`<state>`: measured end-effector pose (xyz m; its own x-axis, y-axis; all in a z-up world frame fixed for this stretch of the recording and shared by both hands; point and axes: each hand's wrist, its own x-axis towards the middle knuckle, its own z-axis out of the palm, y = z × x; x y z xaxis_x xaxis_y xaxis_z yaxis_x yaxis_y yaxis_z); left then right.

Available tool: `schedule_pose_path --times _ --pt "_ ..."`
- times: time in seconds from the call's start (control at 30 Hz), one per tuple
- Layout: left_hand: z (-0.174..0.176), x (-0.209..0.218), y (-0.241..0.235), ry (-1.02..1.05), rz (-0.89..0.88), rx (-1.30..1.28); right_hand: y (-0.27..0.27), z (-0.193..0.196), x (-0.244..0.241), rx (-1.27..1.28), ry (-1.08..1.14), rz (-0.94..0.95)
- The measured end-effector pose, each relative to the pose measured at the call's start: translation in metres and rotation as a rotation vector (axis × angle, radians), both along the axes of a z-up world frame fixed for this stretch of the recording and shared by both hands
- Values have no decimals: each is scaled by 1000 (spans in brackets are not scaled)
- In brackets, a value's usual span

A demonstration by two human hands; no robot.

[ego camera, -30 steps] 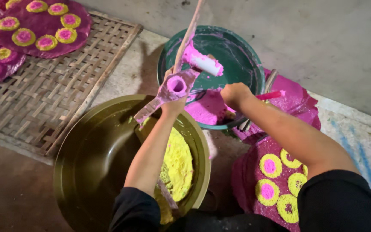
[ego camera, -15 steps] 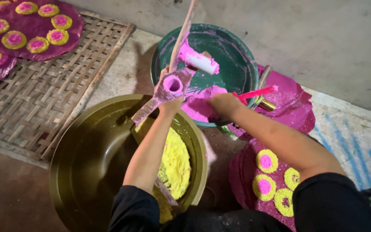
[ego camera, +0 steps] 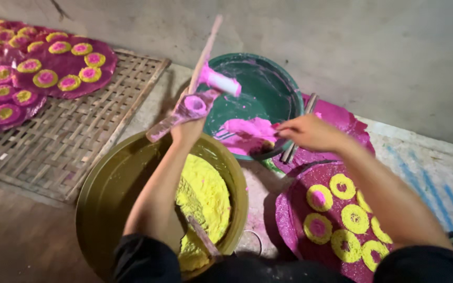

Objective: The person uses a wooden mold to press yellow dough into ring shapes on a pink base, then fills the centers with pink dough. They repeat this process to create multiple decorative cakes and place the finished tray into a steamer.

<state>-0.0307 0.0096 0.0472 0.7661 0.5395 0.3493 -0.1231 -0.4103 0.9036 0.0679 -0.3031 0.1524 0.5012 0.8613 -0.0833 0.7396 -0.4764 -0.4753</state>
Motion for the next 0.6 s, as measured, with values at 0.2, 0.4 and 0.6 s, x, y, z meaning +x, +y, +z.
schedule_pose_path --times 0.2,0.4,0.6 --pt "62 -73 -69 456 -281 -94 -59 72 -23 155 507 -12" --pt "101 -117 -108 594 -387 523 -55 132 -86 -165 -405 57" --pt "95 -166 -164 434 -435 205 -35 72 -187 -93 -894 328"
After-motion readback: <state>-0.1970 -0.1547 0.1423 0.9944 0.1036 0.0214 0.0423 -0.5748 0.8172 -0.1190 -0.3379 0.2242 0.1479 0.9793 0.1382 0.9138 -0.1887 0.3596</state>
